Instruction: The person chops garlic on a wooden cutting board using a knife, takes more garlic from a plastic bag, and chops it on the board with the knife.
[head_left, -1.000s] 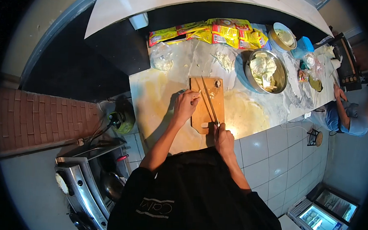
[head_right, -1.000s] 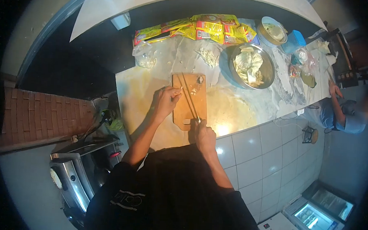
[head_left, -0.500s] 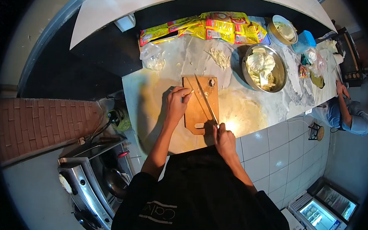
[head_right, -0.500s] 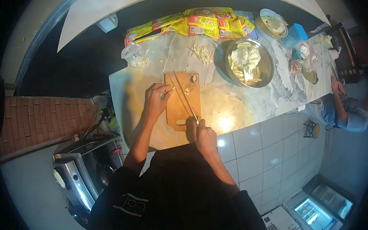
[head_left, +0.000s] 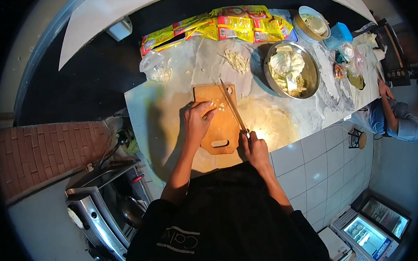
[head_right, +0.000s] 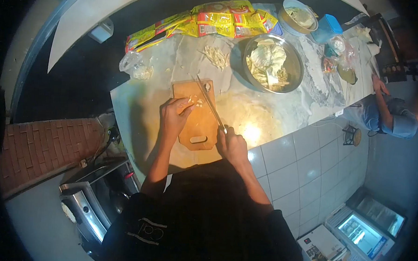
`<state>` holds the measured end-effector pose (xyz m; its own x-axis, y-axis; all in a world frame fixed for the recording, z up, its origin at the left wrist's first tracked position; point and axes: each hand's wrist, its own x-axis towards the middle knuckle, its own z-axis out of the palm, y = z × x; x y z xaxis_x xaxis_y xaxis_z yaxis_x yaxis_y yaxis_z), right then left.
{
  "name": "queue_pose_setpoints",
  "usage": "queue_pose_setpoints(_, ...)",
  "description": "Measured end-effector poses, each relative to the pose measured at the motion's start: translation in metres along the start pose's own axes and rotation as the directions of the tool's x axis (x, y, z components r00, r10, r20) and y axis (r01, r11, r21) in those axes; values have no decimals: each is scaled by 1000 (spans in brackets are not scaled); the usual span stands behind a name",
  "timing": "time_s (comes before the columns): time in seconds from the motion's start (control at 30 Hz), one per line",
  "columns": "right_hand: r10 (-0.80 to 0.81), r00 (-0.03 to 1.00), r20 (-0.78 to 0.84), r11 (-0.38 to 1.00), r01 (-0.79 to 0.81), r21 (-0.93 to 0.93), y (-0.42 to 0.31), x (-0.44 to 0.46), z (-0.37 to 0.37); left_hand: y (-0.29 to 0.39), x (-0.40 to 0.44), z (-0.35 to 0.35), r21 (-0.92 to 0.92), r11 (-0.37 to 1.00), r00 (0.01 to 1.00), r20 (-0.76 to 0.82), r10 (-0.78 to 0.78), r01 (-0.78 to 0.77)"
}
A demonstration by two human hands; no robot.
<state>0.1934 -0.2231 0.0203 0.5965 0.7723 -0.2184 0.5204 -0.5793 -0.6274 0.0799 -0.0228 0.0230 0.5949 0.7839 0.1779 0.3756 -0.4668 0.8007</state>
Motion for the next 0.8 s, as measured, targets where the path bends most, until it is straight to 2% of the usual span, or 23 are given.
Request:
queue_pose_setpoints(0.1, -29, 999, -14, 1000, 29, -7, 1, 7, -4, 0, 0, 9, -6, 997, 995, -62, -75, 75)
queue_pose_setpoints(0.27, 2, 1000, 9, 997, -3, 78, 1, 13, -1, -11, -2, 23, 10, 994, 972, -208, 108, -108)
queue_pose_setpoints(0.3, -2, 1000, 15, 997, 1, 82, 0, 18, -1, -12, 3, 25, 16, 995, 972, -210, 105, -104)
queue_pose_setpoints(0.53, 29, 999, -30, 989, -24, 149, -7, 37, 1, -31, 45, 16, 42, 981, 975, -111, 193, -189)
queue_pose_setpoints(0.6, 34, 997, -63, 991, -25, 133, -6, 36, 2, -38, 53, 8, 38, 973, 973, -30, 228, -227)
queue_pose_setpoints(0.73, 33, 997, -69, 990, -23, 142, -6, 41, -2, -41, 63, 3, -5, 984, 983, 53, 178, -178)
queue_pose_setpoints(0.8, 25, 997, -73, 992, -16, 124, -10, 44, -6, -39, 62, 6, -36, 990, 989, 43, 138, -136)
